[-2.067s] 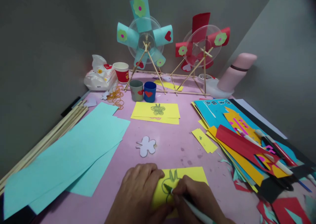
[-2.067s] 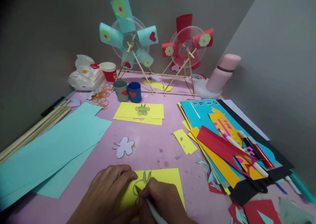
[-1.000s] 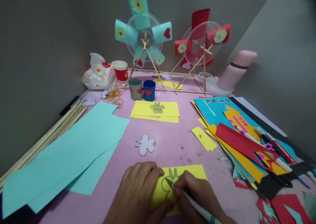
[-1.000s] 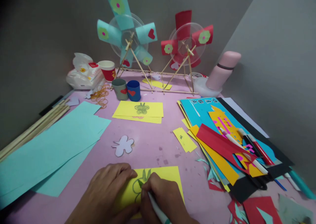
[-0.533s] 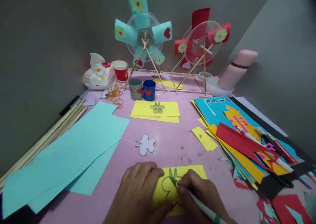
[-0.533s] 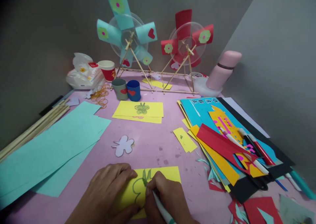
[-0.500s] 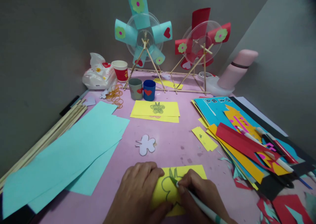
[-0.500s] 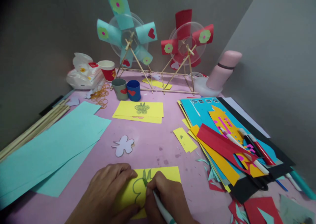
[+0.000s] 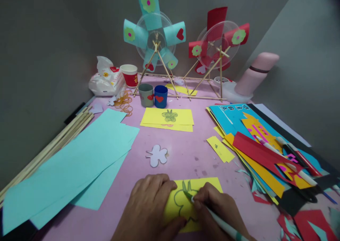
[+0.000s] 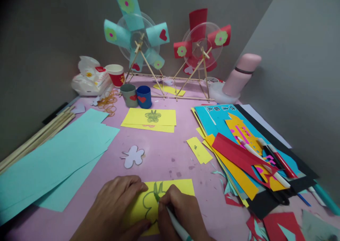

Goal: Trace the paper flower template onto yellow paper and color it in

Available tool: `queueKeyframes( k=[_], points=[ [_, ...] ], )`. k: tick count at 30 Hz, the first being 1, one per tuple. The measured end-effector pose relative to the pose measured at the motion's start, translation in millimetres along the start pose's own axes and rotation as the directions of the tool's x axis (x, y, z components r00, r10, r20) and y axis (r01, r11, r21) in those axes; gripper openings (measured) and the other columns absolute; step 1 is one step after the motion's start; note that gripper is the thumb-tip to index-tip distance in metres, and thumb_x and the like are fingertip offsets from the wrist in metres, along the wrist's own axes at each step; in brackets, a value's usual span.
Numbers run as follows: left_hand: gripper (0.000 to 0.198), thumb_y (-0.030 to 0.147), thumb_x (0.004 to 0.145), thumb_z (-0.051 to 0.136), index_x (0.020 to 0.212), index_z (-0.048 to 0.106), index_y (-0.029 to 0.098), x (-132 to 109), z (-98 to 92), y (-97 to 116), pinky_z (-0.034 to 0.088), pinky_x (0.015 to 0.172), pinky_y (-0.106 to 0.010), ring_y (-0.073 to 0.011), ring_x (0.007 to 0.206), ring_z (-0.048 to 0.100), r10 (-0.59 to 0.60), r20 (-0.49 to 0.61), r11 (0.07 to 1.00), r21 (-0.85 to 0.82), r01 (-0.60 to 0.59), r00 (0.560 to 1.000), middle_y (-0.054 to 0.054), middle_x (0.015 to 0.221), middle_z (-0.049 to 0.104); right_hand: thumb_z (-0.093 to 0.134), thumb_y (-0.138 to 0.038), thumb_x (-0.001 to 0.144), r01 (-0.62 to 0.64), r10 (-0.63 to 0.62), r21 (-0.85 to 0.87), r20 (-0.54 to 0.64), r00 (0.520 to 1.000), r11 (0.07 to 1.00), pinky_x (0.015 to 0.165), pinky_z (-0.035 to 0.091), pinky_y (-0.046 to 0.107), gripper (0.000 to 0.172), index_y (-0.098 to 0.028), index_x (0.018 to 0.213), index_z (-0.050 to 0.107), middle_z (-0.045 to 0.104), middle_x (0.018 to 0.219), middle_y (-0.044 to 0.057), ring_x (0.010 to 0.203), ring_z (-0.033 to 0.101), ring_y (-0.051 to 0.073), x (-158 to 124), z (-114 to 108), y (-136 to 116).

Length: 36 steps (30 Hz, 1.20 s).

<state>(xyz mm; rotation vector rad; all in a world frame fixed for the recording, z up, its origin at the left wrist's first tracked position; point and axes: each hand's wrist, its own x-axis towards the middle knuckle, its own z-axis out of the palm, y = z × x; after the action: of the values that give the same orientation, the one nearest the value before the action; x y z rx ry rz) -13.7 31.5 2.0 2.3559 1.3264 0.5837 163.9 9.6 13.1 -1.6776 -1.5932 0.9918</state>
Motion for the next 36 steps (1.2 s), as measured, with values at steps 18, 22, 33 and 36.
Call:
queueKeyframes(
  k=[18,22,33,36],
  points=[
    [0.034,0.041,0.074,0.066,0.099,0.055,0.022,-0.3,1.3,-3.3,0.041,0.076,-0.039,-0.026,0.09,0.053,0.044,-0.01,0.999,0.012,-0.044,0.999,-0.006,0.101,0.059,0.042,-0.023,0.078,0.098,-0.089,-0.077,0.118,0.989,0.992,0.043,0.033,0.02,0.013,-0.022,0.066,0.048,0.063,0.052,-0.001,0.045,0.058,0.013,3.3,-1.4,-2.5],
    [0.033,0.047,0.079,0.062,0.099,0.054,0.022,0.8,1.6,-3.9,0.04,0.075,-0.038,-0.0255,0.089,0.054,0.052,-0.022,0.999,0.005,-0.052,0.998,-0.006,0.101,0.059,0.045,-0.018,0.075,0.149,-0.134,-0.081,0.164,0.977,0.985,0.045,0.035,0.019,0.01,-0.021,0.067,0.051,0.066,0.055,0.0,0.049,0.061,0.013,4.8,-4.2,-3.8],
    [0.034,0.053,0.083,0.055,0.099,0.053,0.023,1.5,1.1,-3.7,0.038,0.073,-0.039,-0.0253,0.088,0.053,0.071,-0.041,0.997,0.002,-0.071,0.997,-0.005,0.099,0.059,0.05,-0.009,0.07,0.2,-0.193,-0.009,0.218,0.957,0.98,0.05,0.041,0.019,0.014,-0.019,0.066,0.059,0.071,0.062,0.002,0.053,0.064,0.013,6.6,-6.2,-4.6],
    [0.035,0.053,0.082,0.056,0.099,0.053,0.023,1.6,1.7,-4.6,0.039,0.074,-0.039,-0.0254,0.089,0.053,0.063,-0.034,0.998,-0.001,-0.064,0.997,-0.005,0.1,0.059,0.051,-0.011,0.07,0.236,-0.229,-0.003,0.229,0.946,0.972,0.05,0.041,0.02,0.013,-0.019,0.066,0.06,0.07,0.062,0.002,0.053,0.063,0.013,6.7,-6.0,-0.2]
  ],
)
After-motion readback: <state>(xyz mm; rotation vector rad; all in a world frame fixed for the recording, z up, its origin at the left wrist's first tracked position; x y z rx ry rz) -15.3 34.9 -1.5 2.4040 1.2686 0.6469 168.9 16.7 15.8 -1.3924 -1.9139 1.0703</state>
